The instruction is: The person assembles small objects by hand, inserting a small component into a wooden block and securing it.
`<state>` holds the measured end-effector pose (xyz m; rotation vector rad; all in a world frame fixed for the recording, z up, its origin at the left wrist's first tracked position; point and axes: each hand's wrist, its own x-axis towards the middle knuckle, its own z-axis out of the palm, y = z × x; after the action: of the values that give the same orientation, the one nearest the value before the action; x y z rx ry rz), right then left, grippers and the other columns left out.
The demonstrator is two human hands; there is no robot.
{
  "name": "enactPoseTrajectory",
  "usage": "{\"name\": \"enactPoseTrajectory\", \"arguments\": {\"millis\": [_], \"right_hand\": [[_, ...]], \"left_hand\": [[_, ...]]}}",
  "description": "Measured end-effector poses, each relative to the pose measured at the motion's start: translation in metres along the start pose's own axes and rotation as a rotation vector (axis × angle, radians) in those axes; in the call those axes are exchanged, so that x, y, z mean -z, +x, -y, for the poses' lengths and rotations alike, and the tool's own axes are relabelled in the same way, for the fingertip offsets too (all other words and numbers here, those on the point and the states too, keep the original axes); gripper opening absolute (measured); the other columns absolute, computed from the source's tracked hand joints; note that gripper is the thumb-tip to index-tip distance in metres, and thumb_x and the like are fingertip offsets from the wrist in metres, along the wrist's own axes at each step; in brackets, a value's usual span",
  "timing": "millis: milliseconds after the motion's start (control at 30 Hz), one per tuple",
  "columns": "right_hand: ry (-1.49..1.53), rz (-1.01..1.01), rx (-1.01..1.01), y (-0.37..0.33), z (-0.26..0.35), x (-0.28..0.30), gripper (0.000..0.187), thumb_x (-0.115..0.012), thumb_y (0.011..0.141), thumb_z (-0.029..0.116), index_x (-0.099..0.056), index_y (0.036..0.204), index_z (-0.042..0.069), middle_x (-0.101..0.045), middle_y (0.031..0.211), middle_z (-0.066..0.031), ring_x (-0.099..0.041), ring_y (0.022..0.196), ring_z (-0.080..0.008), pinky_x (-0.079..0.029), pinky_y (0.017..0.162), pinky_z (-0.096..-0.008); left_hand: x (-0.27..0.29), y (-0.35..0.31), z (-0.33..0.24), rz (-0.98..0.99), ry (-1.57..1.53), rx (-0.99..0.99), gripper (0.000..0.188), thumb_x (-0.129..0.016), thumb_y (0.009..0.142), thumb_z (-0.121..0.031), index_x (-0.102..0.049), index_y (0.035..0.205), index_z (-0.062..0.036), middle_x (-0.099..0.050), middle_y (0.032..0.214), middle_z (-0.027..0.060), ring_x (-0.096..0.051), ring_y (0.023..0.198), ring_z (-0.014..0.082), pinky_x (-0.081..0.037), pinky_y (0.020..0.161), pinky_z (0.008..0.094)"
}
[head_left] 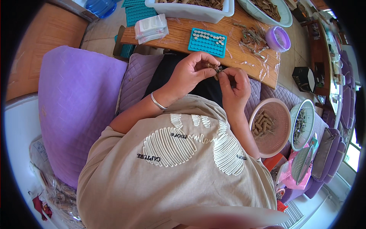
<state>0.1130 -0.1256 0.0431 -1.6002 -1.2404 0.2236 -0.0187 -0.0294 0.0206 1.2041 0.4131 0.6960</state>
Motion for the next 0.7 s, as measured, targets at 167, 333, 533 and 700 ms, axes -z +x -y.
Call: {"name": "enactPoseTrajectory", "arguments": {"millis": [167, 333, 533, 700], "right_hand": [[0.418, 0.009, -0.359, -0.010, -0.002, -0.008, 0.008, -0.067, 0.084, 0.002, -0.059, 0.082, 0.001, -0.054, 0.074, -0.0004, -0.049, 0.064, -0.0068, -0.041, 0.058, -0.0219], [0.403, 0.060, -0.336, -0.012, -0.003, -0.010, 0.007, -0.066, 0.086, 0.004, -0.059, 0.084, 0.001, -0.053, 0.075, 0.0018, -0.047, 0.064, -0.0038, -0.040, 0.057, -0.0198], [0.457, 0.080, -0.440, -0.013, 0.002, -0.010, 0.007, -0.066, 0.086, 0.004, -0.060, 0.084, 0.001, -0.053, 0.074, 0.0015, -0.047, 0.063, -0.0039, -0.039, 0.056, -0.0202], [0.368, 0.134, -0.365, -0.008, -0.002, -0.008, 0.007, -0.066, 0.084, 0.004, -0.061, 0.084, 0.001, -0.055, 0.073, -0.0020, -0.050, 0.062, -0.0088, -0.041, 0.056, -0.0236]], "left_hand": [[0.001, 0.002, -0.002, -0.004, 0.042, -0.056, 0.028, -0.066, 0.085, -0.003, -0.058, 0.112, -0.0031, -0.062, 0.111, 0.0065, -0.059, 0.101, 0.0128, -0.048, 0.091, 0.0274], [0.009, 0.001, -0.004, 0.019, 0.298, -0.091, 0.031, -0.070, 0.081, -0.008, -0.063, 0.112, -0.0045, -0.066, 0.106, 0.0050, -0.062, 0.094, 0.0120, -0.050, 0.084, 0.0257], [0.013, -0.001, -0.013, -0.015, 0.510, -0.195, 0.030, -0.072, 0.079, -0.011, -0.067, 0.107, -0.0056, -0.069, 0.098, 0.0042, -0.064, 0.085, 0.0120, -0.051, 0.078, 0.0251], [0.014, -0.003, -0.013, 0.028, 0.478, -0.161, 0.031, -0.072, 0.079, -0.011, -0.067, 0.110, -0.0061, -0.069, 0.100, 0.0050, -0.064, 0.086, 0.0121, -0.051, 0.078, 0.0254]]}}
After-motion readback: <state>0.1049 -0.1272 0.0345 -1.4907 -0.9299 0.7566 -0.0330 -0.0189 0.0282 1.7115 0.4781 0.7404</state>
